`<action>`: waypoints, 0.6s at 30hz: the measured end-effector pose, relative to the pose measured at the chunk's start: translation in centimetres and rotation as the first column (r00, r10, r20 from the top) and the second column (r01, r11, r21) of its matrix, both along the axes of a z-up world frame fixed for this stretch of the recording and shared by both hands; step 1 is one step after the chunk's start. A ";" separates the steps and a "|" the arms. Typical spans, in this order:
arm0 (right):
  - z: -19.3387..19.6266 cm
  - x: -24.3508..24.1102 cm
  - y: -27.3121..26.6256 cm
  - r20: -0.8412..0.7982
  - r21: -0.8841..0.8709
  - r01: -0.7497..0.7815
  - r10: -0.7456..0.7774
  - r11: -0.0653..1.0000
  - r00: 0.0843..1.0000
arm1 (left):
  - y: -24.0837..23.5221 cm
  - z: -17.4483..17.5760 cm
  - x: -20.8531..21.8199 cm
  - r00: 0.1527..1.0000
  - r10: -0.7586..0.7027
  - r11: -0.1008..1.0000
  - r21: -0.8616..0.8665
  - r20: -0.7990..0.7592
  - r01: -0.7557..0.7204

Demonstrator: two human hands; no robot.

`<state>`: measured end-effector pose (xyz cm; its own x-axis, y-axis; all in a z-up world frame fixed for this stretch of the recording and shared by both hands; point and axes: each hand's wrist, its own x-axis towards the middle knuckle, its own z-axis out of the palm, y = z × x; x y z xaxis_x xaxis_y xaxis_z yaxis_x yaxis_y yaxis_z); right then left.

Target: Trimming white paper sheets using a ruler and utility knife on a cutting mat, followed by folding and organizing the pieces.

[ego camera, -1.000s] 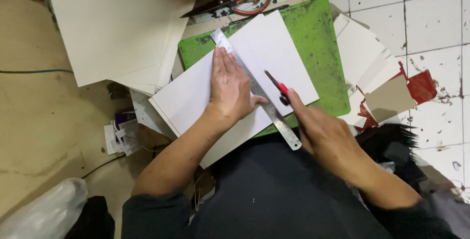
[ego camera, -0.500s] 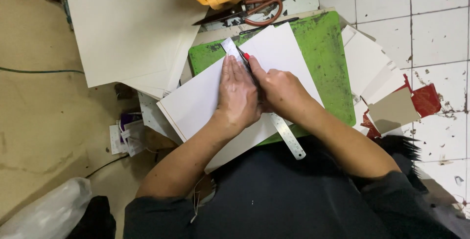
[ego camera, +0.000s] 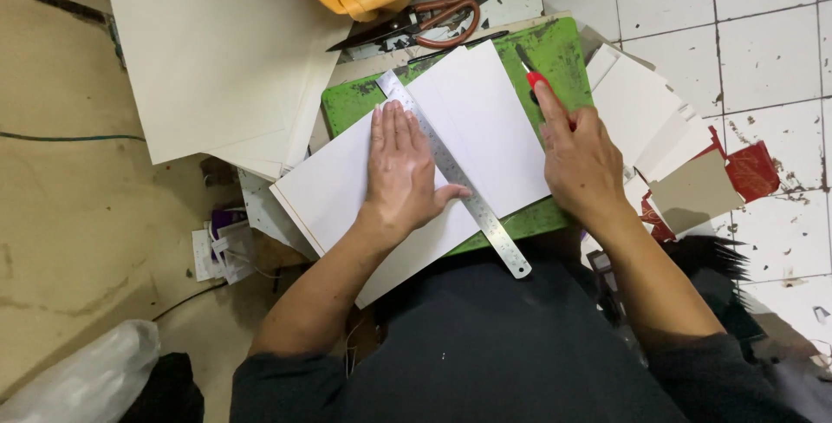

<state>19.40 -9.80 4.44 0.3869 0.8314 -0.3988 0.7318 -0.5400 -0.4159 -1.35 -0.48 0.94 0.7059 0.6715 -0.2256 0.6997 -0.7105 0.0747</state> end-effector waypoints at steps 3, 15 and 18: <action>-8.1 2.1 -0.8 0.284 0.278 -0.198 0.116 0.940 0.952 | -0.2 0.6 -0.3 1.000 0.027 0.998 -0.051 0.010 -0.027; -12.1 -0.8 -0.3 0.537 0.504 -0.413 0.100 0.759 0.838 | -0.6 -2.5 -2.4 0.941 0.088 0.990 -0.137 0.327 -0.045; -10.7 -1.2 0.6 0.226 0.415 -0.276 0.196 0.867 0.954 | -0.8 -2.2 -2.6 0.939 0.063 0.994 -0.100 0.338 -0.031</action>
